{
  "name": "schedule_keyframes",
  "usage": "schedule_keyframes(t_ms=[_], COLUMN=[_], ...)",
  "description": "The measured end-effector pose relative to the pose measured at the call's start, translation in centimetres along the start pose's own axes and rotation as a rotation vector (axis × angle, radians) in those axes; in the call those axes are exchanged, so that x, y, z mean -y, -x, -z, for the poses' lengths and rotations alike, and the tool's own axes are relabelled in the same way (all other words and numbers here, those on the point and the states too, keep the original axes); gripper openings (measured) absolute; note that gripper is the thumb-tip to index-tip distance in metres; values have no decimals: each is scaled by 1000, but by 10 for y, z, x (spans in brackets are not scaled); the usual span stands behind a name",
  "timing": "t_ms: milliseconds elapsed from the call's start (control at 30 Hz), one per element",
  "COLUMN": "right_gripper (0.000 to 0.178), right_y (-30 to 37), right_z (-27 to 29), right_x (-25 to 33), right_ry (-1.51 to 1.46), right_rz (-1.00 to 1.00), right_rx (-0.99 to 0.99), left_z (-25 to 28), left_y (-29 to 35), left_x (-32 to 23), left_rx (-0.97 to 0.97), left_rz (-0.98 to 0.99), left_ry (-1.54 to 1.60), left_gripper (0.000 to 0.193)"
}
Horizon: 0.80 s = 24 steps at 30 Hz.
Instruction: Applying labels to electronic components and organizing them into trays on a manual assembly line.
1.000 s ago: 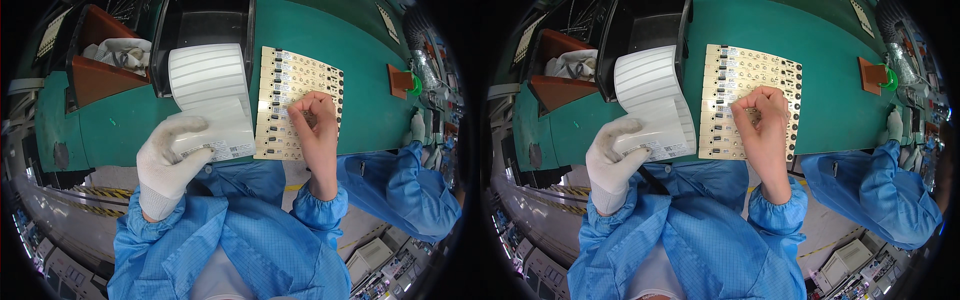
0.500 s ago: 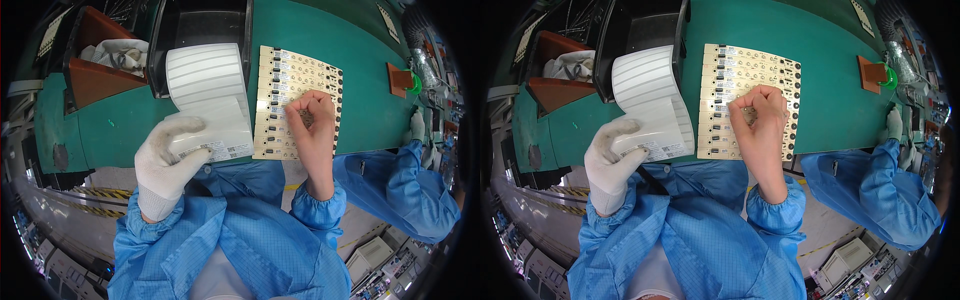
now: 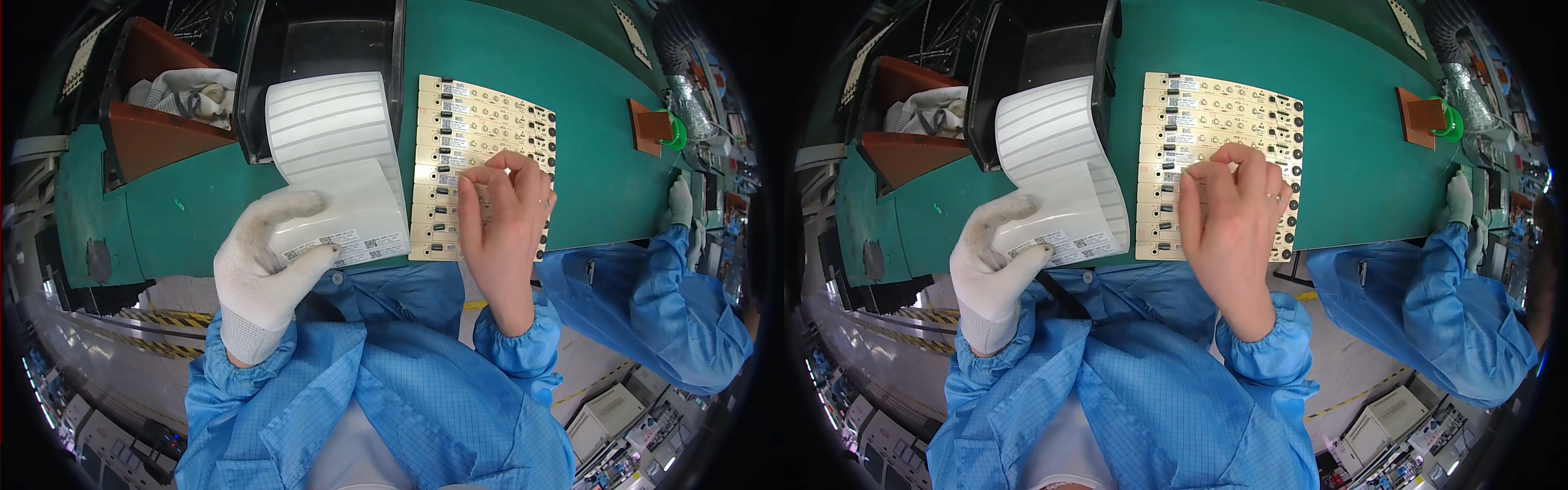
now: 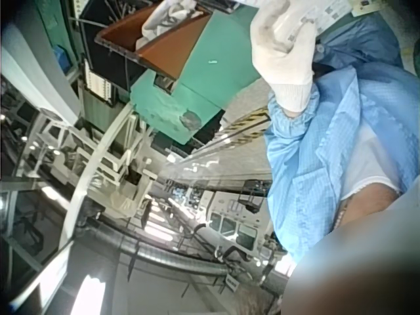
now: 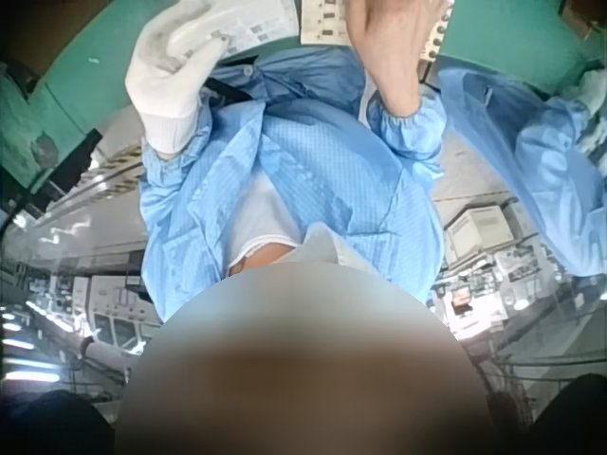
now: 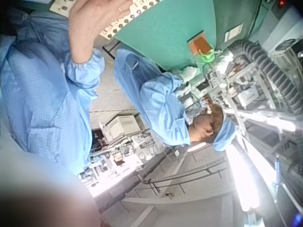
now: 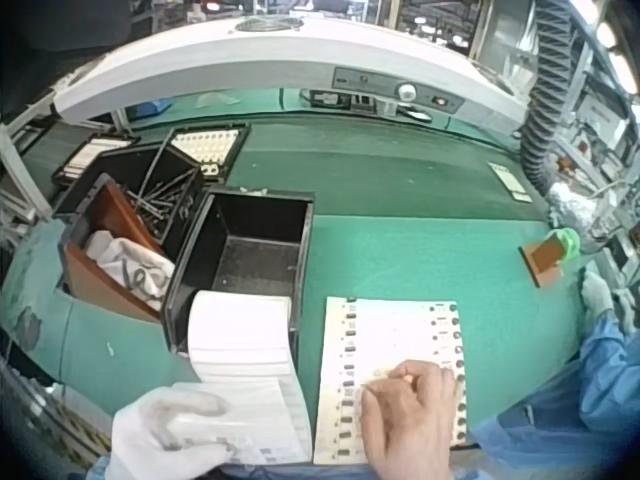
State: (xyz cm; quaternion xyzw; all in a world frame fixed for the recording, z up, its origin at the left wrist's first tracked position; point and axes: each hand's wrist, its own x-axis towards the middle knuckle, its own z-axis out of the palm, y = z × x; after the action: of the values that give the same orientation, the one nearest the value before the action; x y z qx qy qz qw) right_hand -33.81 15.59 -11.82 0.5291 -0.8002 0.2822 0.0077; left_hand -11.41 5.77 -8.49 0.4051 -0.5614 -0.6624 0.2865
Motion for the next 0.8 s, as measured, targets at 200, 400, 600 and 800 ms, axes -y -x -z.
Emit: schedule_keyframes(t_ms=[200,400,600,800], right_gripper=[22,32,36,31], right_y=[17,20,25,28], right_z=[-4,-7,0,1], right_x=[5,4,5,4], right_ry=[332,260,276,298], right_rz=[142,72,81,116], right_rx=[-17,12,-1,76], left_z=[6,4,19,9], left_y=[2,4,6,-2], left_x=[-2,-4,8,2], left_rx=[40,-6,95,110], left_rz=[-89,-101,-111,-131], left_ry=[70,69,-15,1], left_gripper=[49,50,39,41])
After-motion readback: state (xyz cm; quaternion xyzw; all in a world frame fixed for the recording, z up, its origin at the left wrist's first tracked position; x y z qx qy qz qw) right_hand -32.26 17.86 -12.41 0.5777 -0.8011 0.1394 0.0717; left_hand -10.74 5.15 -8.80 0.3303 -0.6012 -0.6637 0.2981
